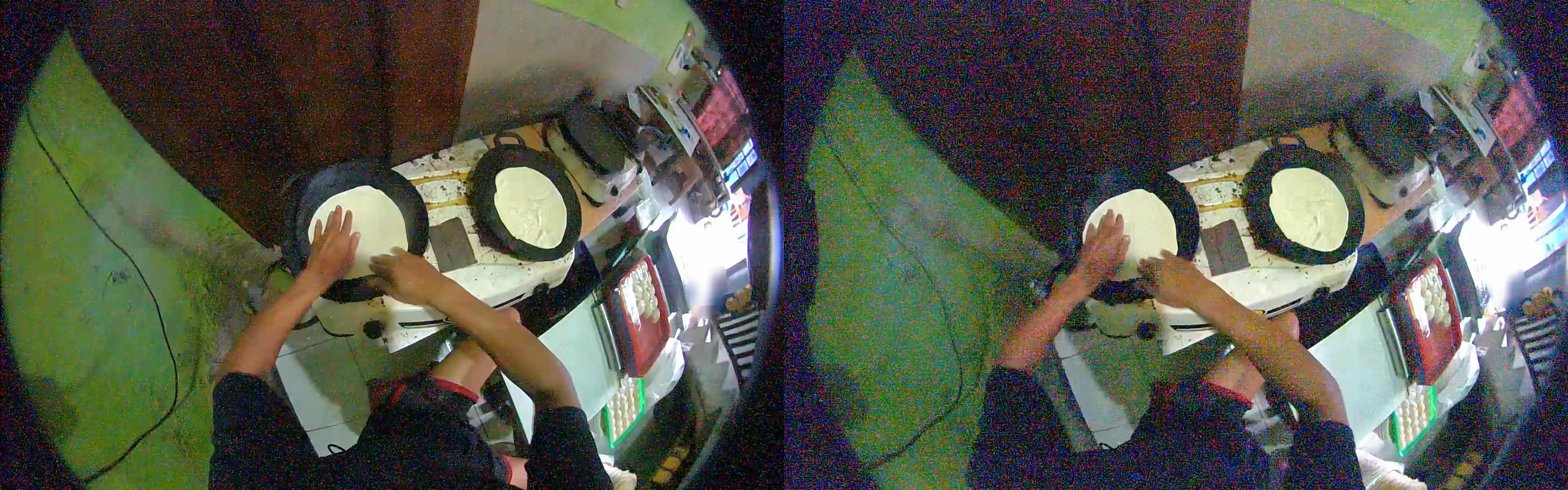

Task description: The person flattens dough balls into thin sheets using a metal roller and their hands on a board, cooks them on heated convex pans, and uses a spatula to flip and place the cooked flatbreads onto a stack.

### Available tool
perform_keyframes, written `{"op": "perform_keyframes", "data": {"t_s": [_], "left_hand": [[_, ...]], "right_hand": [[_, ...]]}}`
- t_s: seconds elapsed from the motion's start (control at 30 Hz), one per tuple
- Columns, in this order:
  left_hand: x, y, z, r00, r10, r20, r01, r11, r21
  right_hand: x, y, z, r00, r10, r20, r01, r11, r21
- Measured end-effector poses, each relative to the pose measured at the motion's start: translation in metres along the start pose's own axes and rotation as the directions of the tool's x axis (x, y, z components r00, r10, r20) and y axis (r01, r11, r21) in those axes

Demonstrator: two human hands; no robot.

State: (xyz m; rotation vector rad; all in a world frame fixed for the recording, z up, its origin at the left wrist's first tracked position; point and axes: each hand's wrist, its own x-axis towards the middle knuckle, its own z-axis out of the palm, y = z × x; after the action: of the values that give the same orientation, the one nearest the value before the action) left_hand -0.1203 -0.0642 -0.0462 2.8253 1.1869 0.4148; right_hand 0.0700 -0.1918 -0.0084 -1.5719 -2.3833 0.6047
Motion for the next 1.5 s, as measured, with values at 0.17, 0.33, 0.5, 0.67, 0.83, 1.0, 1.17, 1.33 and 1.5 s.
{"op": "perform_keyframes", "data": {"t_s": [0.17, 0.33, 0.5, 0.67, 0.83, 1.0, 1.17, 1.33, 1.5], "left_hand": [[-0.067, 0.137, -0.073, 0.99, 0.134, -0.036, -0.135, 0.87, -0.473], [-0.046, 0.341, -0.048, 0.926, 0.363, 0.106, -0.099, 0.502, -0.859], [0.048, 0.577, 0.15, 0.96, 0.278, -0.037, -0.16, 0.432, -0.887], [0.132, 0.664, 0.164, 0.886, 0.299, 0.354, 0.065, 0.675, -0.735], [0.104, 0.661, 0.128, 0.794, 0.394, 0.463, 0.073, 0.694, -0.716], [0.062, 0.618, 0.129, 0.669, 0.483, 0.566, 0.012, 0.753, -0.657], [0.06, 0.592, 0.173, 0.72, 0.498, 0.483, -0.256, 0.838, -0.482], [0.068, 0.599, 0.135, 0.698, 0.64, 0.32, -0.562, 0.767, -0.31], [0.055, 0.612, 0.169, 0.571, 0.777, 0.267, -0.69, 0.63, -0.357]], "right_hand": [[-0.189, -0.016, -0.068, 0.871, 0.37, -0.323, -0.294, 0.919, 0.262], [-0.431, 0.013, -0.009, 0.248, 0.882, -0.401, -0.651, 0.458, 0.605], [-0.55, -0.027, 0.032, -0.094, 0.904, -0.417, -0.578, 0.292, 0.762], [-0.58, -0.056, 0.015, -0.181, 0.916, -0.358, -0.532, 0.215, 0.819], [-0.628, -0.034, -0.015, -0.145, 0.929, -0.34, -0.524, 0.219, 0.823], [-0.641, 0.067, -0.077, -0.095, 0.877, -0.472, -0.454, 0.383, 0.804], [-0.658, 0.235, -0.081, -0.251, 0.878, -0.409, -0.452, 0.267, 0.851], [-0.645, 0.292, -0.066, -0.362, 0.929, 0.074, -0.272, -0.181, 0.945], [-0.627, 0.342, -0.046, -0.517, 0.851, -0.089, -0.393, -0.144, 0.908]]}}
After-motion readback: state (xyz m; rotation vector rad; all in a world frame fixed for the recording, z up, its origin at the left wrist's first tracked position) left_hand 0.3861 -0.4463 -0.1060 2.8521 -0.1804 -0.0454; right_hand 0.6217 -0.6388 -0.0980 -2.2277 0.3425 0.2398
